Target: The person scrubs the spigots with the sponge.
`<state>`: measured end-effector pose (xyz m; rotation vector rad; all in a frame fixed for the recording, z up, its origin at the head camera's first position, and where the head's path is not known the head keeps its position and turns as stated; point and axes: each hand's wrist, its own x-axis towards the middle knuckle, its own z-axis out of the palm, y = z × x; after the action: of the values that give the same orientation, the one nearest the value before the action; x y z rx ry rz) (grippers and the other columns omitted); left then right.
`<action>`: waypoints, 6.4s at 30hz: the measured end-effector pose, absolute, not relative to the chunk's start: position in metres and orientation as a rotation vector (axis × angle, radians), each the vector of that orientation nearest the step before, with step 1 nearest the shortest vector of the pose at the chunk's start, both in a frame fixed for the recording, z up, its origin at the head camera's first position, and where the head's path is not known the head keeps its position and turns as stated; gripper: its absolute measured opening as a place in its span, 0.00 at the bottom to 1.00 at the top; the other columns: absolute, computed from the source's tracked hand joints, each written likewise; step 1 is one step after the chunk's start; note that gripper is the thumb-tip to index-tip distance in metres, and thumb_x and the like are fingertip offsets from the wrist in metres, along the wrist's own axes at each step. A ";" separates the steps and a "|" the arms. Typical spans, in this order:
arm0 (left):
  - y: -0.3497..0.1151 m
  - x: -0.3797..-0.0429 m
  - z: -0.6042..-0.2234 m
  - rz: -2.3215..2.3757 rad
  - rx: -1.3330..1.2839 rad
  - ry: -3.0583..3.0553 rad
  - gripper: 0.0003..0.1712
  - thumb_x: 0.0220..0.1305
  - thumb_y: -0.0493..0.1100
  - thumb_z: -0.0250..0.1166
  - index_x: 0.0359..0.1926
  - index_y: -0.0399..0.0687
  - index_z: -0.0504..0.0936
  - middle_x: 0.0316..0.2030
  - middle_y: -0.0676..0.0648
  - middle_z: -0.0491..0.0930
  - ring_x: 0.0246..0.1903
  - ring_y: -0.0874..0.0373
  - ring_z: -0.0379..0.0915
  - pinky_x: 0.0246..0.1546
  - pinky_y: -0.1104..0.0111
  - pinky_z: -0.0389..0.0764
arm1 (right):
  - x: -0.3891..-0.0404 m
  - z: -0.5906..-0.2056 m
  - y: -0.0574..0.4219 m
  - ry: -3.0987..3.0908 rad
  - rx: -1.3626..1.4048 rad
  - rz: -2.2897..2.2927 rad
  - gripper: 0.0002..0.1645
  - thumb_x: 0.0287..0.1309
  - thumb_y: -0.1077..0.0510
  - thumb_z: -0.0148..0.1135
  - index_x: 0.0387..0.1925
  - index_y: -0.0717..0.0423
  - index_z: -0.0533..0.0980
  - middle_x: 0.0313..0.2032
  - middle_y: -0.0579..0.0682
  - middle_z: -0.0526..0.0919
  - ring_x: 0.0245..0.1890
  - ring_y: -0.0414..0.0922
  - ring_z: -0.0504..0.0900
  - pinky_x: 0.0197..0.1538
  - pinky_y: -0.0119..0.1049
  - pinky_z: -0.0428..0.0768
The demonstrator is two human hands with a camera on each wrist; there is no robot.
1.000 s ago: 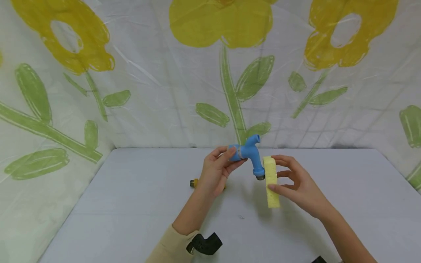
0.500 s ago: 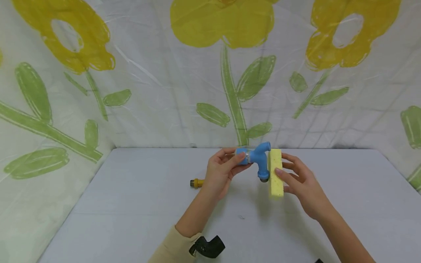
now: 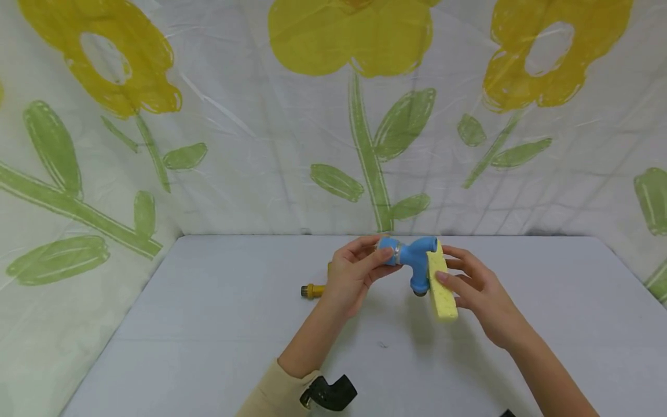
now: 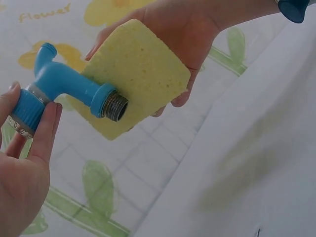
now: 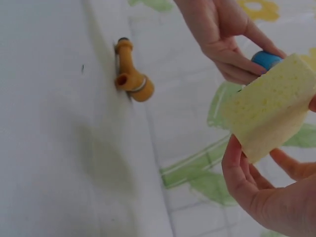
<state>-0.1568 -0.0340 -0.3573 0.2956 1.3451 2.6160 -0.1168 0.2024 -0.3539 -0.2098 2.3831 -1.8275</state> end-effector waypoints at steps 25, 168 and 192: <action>-0.040 -0.159 -0.357 2.442 0.432 1.426 0.21 0.70 0.23 0.61 0.63 0.25 0.79 0.42 0.49 0.80 0.41 0.59 0.83 0.52 0.59 0.90 | -0.117 -0.355 0.207 2.408 -0.274 -1.805 0.33 0.80 0.53 0.52 0.81 0.51 0.60 0.69 0.64 0.70 0.51 0.39 0.83 0.47 0.39 0.85; -0.023 -0.152 -0.372 2.128 0.567 1.737 0.31 0.62 0.22 0.70 0.67 0.34 0.80 0.55 0.34 0.85 0.47 0.58 0.87 0.46 0.56 0.92 | -0.118 -0.357 0.211 1.924 -0.244 -2.421 0.20 0.84 0.57 0.47 0.70 0.45 0.67 0.53 0.44 0.83 0.47 0.39 0.85 0.45 0.32 0.87; -0.031 -0.154 -0.372 2.208 0.761 1.697 0.16 0.66 0.20 0.64 0.55 0.16 0.80 0.51 0.20 0.82 0.36 0.63 0.89 0.46 0.55 0.91 | -0.121 -0.356 0.222 1.858 -0.192 -2.341 0.20 0.86 0.49 0.41 0.67 0.37 0.74 0.50 0.42 0.83 0.43 0.39 0.84 0.45 0.34 0.86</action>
<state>-0.1544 -0.0307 -0.3724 0.7614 1.6973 2.2081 -0.1207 0.2218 -0.3564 -0.1921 1.8578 -2.3406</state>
